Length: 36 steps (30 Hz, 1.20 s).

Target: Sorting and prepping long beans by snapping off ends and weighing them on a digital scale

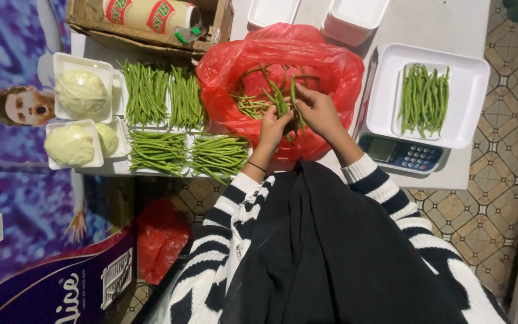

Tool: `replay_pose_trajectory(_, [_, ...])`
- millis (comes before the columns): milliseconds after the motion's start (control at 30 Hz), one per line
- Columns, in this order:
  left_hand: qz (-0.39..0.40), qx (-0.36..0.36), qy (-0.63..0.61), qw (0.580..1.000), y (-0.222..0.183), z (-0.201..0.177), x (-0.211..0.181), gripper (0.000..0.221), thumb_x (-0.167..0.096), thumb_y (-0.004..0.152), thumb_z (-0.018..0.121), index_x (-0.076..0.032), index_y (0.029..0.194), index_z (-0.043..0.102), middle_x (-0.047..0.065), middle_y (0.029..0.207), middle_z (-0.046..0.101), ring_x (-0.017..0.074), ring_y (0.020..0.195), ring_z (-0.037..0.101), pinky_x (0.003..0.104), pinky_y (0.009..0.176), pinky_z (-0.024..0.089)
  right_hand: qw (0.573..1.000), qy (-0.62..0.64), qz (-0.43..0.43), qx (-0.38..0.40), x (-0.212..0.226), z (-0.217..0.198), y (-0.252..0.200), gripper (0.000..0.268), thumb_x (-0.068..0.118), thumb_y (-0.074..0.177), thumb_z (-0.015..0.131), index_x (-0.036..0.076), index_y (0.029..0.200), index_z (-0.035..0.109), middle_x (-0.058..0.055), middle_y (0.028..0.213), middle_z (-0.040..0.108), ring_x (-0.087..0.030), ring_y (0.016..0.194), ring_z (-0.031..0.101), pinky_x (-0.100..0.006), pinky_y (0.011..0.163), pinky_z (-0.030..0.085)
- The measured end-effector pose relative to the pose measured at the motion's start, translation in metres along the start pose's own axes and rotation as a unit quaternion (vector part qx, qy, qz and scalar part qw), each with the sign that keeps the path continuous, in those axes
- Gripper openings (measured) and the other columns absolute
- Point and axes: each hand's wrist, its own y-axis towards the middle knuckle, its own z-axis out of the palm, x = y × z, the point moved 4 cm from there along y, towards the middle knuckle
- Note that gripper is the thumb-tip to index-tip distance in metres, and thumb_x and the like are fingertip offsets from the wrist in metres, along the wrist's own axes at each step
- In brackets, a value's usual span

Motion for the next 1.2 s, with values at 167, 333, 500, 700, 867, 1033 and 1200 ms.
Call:
replay_pose_trajectory(167, [-0.006,0.004,-0.005,1.000,-0.015,0.018,-0.003,0.031,-0.003,0.088,0.081,-0.003,0.115,0.067,0.014,0.098,0.075,0.0210,0.089,0.074,0.038,0.078,0.065,0.996,0.082,0.021,0.021,-0.004,-0.010,-0.012,0.058,-0.003,0.088,0.070,0.007,0.144,0.057,-0.022,0.123,0.070,-0.031,0.114,0.069,-0.040,0.097,0.058])
replay_pose_trajectory(333, [-0.013,0.043,0.011,0.999,-0.011,0.023,0.049,0.026,-0.003,0.095,0.072,-0.001,0.120,0.064,0.016,0.100,0.075,0.0234,0.092,0.074,0.041,0.082,0.065,0.998,0.067,0.000,0.003,-0.022,-0.031,-0.022,0.055,-0.001,0.089,0.071,0.013,0.142,0.062,-0.019,0.122,0.071,-0.030,0.111,0.070,-0.039,0.091,0.062])
replay_pose_trajectory(500, [-0.002,0.062,0.064,0.996,-0.023,0.070,0.066,0.023,-0.004,0.096,0.071,-0.002,0.119,0.066,0.015,0.098,0.075,0.0199,0.091,0.072,0.039,0.081,0.064,0.996,0.051,-0.023,-0.064,-0.022,-0.075,-0.044,0.044,0.001,0.091,0.073,0.017,0.132,0.071,-0.011,0.115,0.074,-0.024,0.104,0.073,-0.032,0.083,0.064])
replay_pose_trajectory(700, [-0.011,0.141,0.164,0.976,-0.036,0.166,0.063,0.028,-0.007,0.093,0.076,-0.004,0.119,0.067,0.013,0.101,0.075,0.0184,0.091,0.070,0.035,0.078,0.063,0.988,-0.025,-0.021,-0.152,-0.042,-0.158,-0.067,0.037,0.003,0.092,0.075,0.016,0.127,0.074,-0.013,0.107,0.074,-0.030,0.088,0.074,-0.036,0.067,0.063])
replay_pose_trajectory(867, [-0.058,0.194,0.146,0.968,-0.034,0.231,0.077,0.028,-0.009,0.092,0.077,-0.004,0.118,0.069,0.009,0.095,0.074,0.0144,0.084,0.070,0.032,0.070,0.065,0.981,-0.008,0.020,-0.190,-0.050,-0.224,-0.085,0.039,0.005,0.092,0.073,0.019,0.129,0.073,-0.013,0.107,0.075,-0.024,0.090,0.072,-0.035,0.070,0.062])
replay_pose_trajectory(1033, [-0.091,0.215,0.121,0.965,-0.032,0.267,0.102,0.029,-0.013,0.096,0.074,-0.004,0.123,0.068,0.012,0.097,0.075,0.0157,0.085,0.071,0.034,0.067,0.066,0.975,0.030,0.046,-0.215,-0.081,-0.277,-0.089,0.042,0.004,0.093,0.070,0.019,0.132,0.071,-0.016,0.110,0.074,-0.017,0.089,0.068,-0.031,0.073,0.062])
replay_pose_trajectory(1200, [-0.141,0.152,0.084,0.975,-0.010,0.266,0.136,0.033,-0.017,0.099,0.071,-0.005,0.128,0.061,0.019,0.104,0.076,0.0298,0.077,0.078,0.039,0.060,0.067,0.975,0.075,0.018,-0.207,-0.119,-0.315,-0.076,0.045,0.000,0.094,0.071,0.013,0.137,0.065,-0.022,0.115,0.070,-0.023,0.102,0.069,-0.034,0.088,0.059])
